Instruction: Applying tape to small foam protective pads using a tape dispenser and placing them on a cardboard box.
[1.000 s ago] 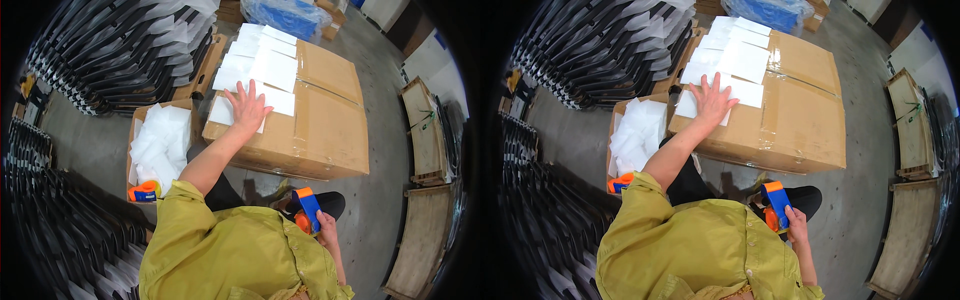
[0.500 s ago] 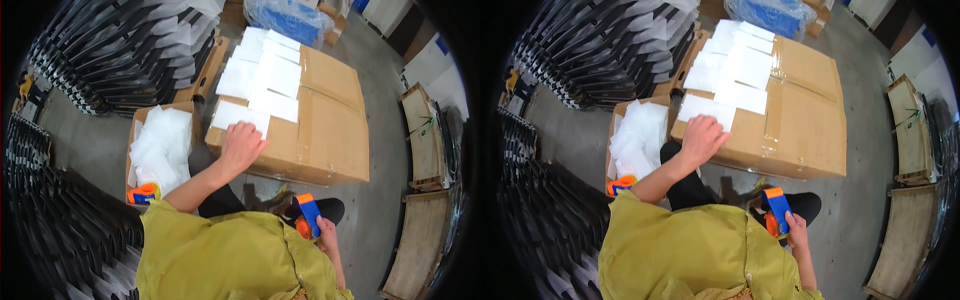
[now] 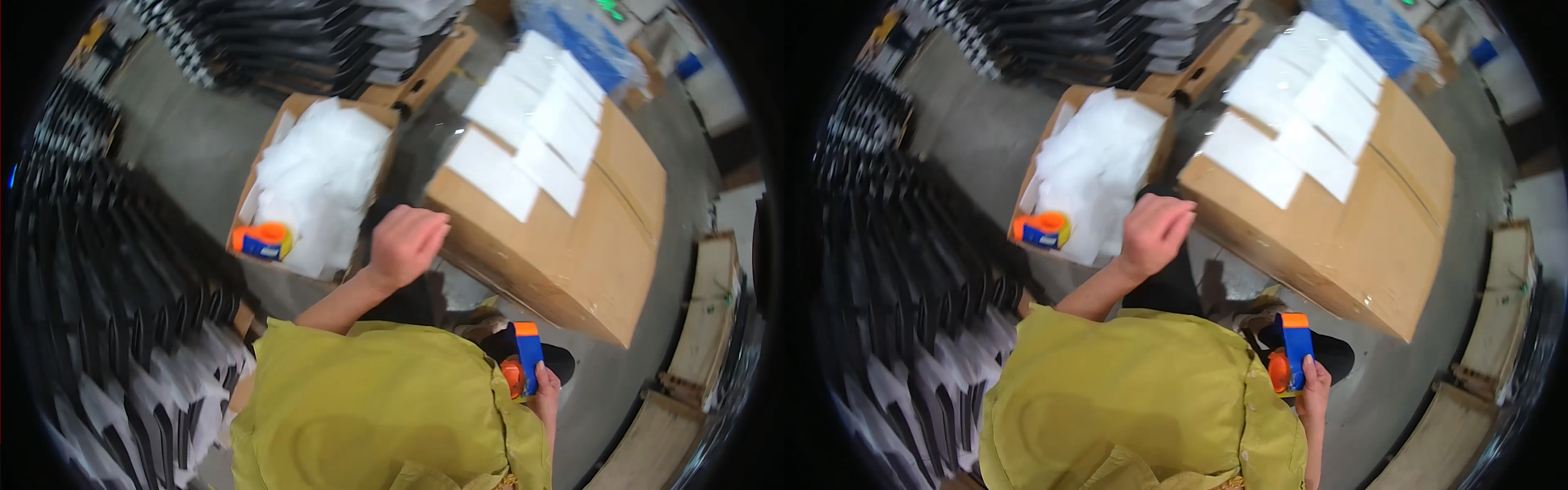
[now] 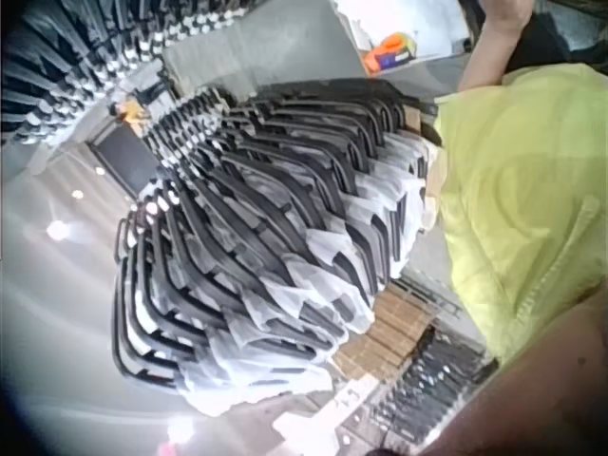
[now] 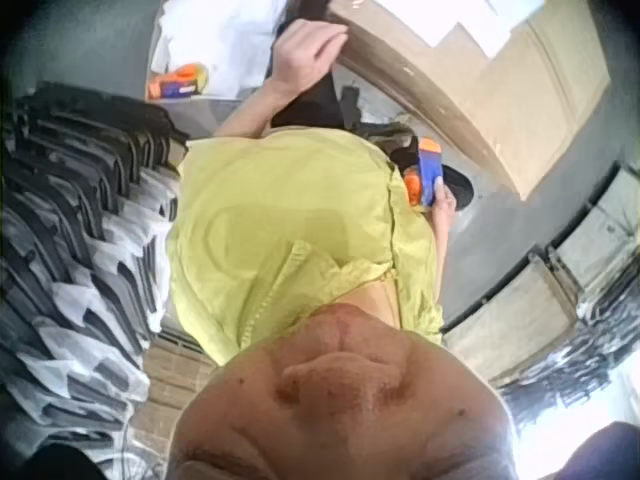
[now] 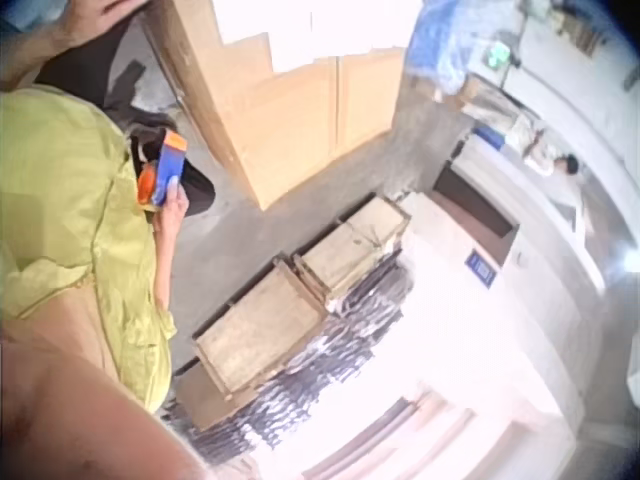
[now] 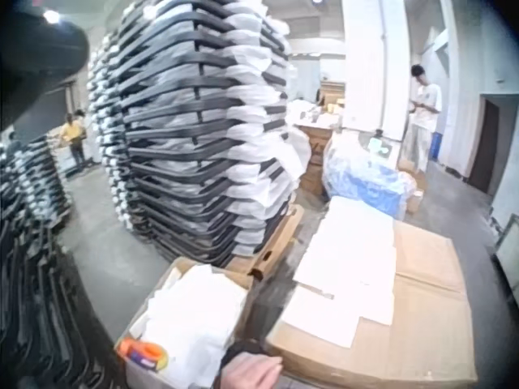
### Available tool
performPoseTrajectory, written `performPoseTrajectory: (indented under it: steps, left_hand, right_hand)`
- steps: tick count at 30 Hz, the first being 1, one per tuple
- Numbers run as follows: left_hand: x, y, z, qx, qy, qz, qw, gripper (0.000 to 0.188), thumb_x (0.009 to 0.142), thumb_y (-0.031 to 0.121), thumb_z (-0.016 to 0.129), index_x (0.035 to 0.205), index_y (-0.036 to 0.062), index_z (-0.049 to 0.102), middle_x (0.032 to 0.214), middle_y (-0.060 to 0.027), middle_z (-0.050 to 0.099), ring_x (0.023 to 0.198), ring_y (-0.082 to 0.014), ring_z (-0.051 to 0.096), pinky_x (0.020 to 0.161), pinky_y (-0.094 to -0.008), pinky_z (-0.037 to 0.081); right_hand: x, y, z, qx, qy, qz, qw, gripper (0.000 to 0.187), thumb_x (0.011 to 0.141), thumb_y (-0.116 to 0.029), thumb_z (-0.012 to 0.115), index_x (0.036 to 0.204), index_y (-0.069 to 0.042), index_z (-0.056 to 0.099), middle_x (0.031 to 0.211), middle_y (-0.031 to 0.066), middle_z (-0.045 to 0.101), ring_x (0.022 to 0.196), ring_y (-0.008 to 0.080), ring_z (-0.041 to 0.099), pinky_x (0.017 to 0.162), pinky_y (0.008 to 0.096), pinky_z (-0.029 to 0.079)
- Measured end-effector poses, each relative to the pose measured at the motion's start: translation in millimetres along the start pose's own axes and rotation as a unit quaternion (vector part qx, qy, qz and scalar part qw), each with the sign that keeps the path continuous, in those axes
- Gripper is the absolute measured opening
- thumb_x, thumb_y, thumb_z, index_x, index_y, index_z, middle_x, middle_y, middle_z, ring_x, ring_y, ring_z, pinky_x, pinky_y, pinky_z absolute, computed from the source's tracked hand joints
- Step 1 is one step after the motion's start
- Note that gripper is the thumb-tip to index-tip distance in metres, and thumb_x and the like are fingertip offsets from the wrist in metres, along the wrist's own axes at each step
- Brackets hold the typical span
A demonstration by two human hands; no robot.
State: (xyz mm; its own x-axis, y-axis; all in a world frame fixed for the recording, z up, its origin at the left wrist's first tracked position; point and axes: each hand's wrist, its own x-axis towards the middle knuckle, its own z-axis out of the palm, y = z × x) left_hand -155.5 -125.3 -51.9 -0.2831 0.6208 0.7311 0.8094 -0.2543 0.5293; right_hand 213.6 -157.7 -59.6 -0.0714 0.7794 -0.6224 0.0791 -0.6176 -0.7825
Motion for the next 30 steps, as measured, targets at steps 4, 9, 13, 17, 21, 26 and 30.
performPoseTrajectory:
  steps: [4, 9, 13, 17, 21, 26, 30]
  left_hand:
    - [-100.6, -96.6, -40.3, 0.097, 0.008, -0.342, 0.935, 0.024, 0.076, 0.011, 0.061, 0.097, -0.0004, 0.056, 0.084, -0.0120, 0.057, 0.069, -0.0222, 0.055, 0.063, -0.0309, 0.045]
    - [-199.9, -203.0, -64.1, 0.283, 0.038, -0.544, 0.789, 0.072, 0.066, 0.035, 0.071, 0.117, -0.0060, 0.040, 0.111, -0.0221, 0.049, 0.103, -0.0336, 0.046, 0.088, -0.0375, 0.037]
    - [-224.2, -250.8, -54.6, 0.140, 0.080, -0.670, 0.725, 0.102, 0.054, 0.048, 0.076, 0.122, -0.0130, 0.030, 0.121, -0.0279, 0.042, 0.115, -0.0355, 0.039, 0.096, -0.0375, 0.033]
    - [-168.2, -243.1, -45.7, 0.257, 0.035, -0.674, 0.691, 0.105, 0.054, 0.046, 0.076, 0.123, -0.0150, 0.026, 0.118, -0.0294, 0.043, 0.112, -0.0342, 0.043, 0.094, -0.0376, 0.036]
    - [-162.9, -252.4, -45.1, 0.054, 0.089, -0.731, 0.674, 0.087, 0.058, 0.041, 0.075, 0.117, -0.0108, 0.037, 0.114, -0.0255, 0.048, 0.102, -0.0297, 0.052, 0.083, -0.0371, 0.043]
    - [-143.4, -191.6, -67.5, 0.050, -0.104, -0.605, 0.788, 0.045, 0.065, 0.032, 0.072, 0.092, -0.0021, 0.059, 0.096, -0.0173, 0.059, 0.089, -0.0285, 0.057, 0.074, -0.0376, 0.046]
    - [-94.5, -225.0, -92.4, 0.174, -0.178, -0.367, 0.896, 0.042, 0.070, 0.032, 0.068, 0.096, 0.0001, 0.059, 0.105, -0.0178, 0.056, 0.095, -0.0307, 0.054, 0.078, -0.0353, 0.045]
  right_hand:
    - [15.4, 7.4, -5.1, -0.077, -0.022, 0.023, 0.997, 0.027, 0.088, -0.025, 0.051, 0.084, 0.000, 0.059, 0.072, -0.0004, 0.058, 0.059, 0.0043, 0.048, 0.057, 0.0187, 0.038]
    - [25.9, -9.4, 17.0, -0.134, -0.037, 0.022, 0.990, 0.028, 0.088, -0.025, 0.050, 0.084, 0.001, 0.059, 0.070, -0.0007, 0.057, 0.058, 0.0034, 0.046, 0.056, 0.0187, 0.038]
    - [24.5, -17.2, 29.7, -0.127, -0.041, 0.023, 0.991, 0.027, 0.088, -0.024, 0.049, 0.087, 0.001, 0.060, 0.071, 0.0007, 0.059, 0.058, 0.0058, 0.050, 0.056, 0.0195, 0.039]
    - [18.2, -17.2, 29.3, -0.137, -0.036, 0.030, 0.990, 0.027, 0.088, -0.024, 0.049, 0.086, 0.001, 0.059, 0.071, 0.0005, 0.059, 0.057, 0.0049, 0.048, 0.055, 0.0190, 0.039]
    - [15.5, -10.0, 16.6, -0.137, -0.034, 0.045, 0.989, 0.027, 0.088, -0.024, 0.050, 0.086, 0.002, 0.058, 0.072, 0.0001, 0.058, 0.058, 0.0041, 0.047, 0.055, 0.0188, 0.038]
    - [7.1, -5.5, 11.1, -0.119, -0.010, 0.047, 0.992, 0.027, 0.088, -0.024, 0.051, 0.083, 0.001, 0.059, 0.070, -0.0002, 0.058, 0.057, 0.0041, 0.047, 0.054, 0.0187, 0.038]
    - [9.3, 3.0, 5.6, -0.136, -0.010, 0.077, 0.988, 0.027, 0.087, -0.025, 0.052, 0.080, 0.001, 0.059, 0.068, -0.0001, 0.057, 0.056, 0.0042, 0.046, 0.054, 0.0191, 0.038]
